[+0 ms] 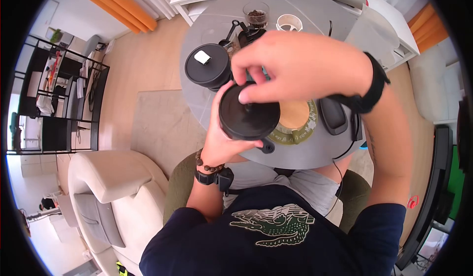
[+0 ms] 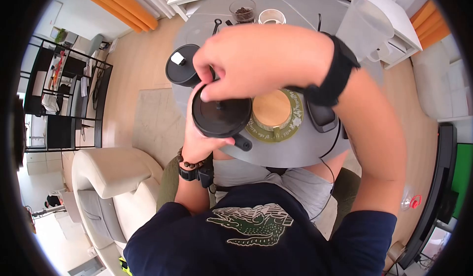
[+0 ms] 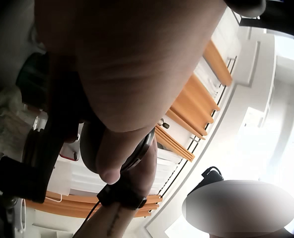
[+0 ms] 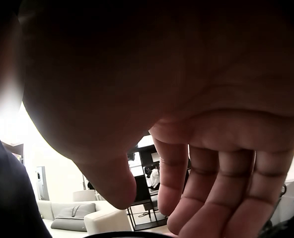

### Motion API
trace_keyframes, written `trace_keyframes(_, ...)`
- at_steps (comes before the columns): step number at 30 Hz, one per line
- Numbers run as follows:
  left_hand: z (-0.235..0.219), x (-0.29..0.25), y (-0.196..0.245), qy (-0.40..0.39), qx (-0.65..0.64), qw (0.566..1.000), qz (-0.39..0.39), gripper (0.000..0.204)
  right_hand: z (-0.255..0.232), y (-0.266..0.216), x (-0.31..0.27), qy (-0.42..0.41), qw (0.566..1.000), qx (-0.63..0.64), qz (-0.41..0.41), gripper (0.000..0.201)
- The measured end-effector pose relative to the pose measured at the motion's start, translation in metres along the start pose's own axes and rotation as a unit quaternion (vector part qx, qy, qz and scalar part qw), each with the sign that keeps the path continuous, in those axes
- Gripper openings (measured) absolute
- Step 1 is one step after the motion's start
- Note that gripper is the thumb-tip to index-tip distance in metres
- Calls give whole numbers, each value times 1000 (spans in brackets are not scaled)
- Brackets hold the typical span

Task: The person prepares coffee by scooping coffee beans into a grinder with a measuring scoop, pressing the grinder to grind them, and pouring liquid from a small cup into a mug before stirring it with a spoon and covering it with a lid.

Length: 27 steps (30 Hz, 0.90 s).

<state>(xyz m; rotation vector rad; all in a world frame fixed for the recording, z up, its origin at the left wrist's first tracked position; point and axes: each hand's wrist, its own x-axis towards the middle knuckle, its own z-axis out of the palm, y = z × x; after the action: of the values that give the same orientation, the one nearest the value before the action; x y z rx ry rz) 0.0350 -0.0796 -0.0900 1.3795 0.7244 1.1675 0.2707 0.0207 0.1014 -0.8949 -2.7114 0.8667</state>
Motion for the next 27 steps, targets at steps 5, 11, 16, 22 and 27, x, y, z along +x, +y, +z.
trace_keyframes(5,19,15,18,19,-48,998,20,141,21,-15,-10,63,990,-124,-37,19)
trace_keyframes(11,35,15,23,37,-90,995,-11,142,24,-17,-21,69,991,-109,-36,15)
trace_keyframes(16,36,20,20,19,-42,998,47,140,21,-20,-30,97,987,-106,-68,15)
trace_keyframes(22,40,19,12,39,-152,987,-42,134,7,-23,-32,122,991,-51,-1,28)
trace_keyframes(27,60,39,16,82,-136,981,109,140,-4,-3,-37,183,977,-2,114,63)
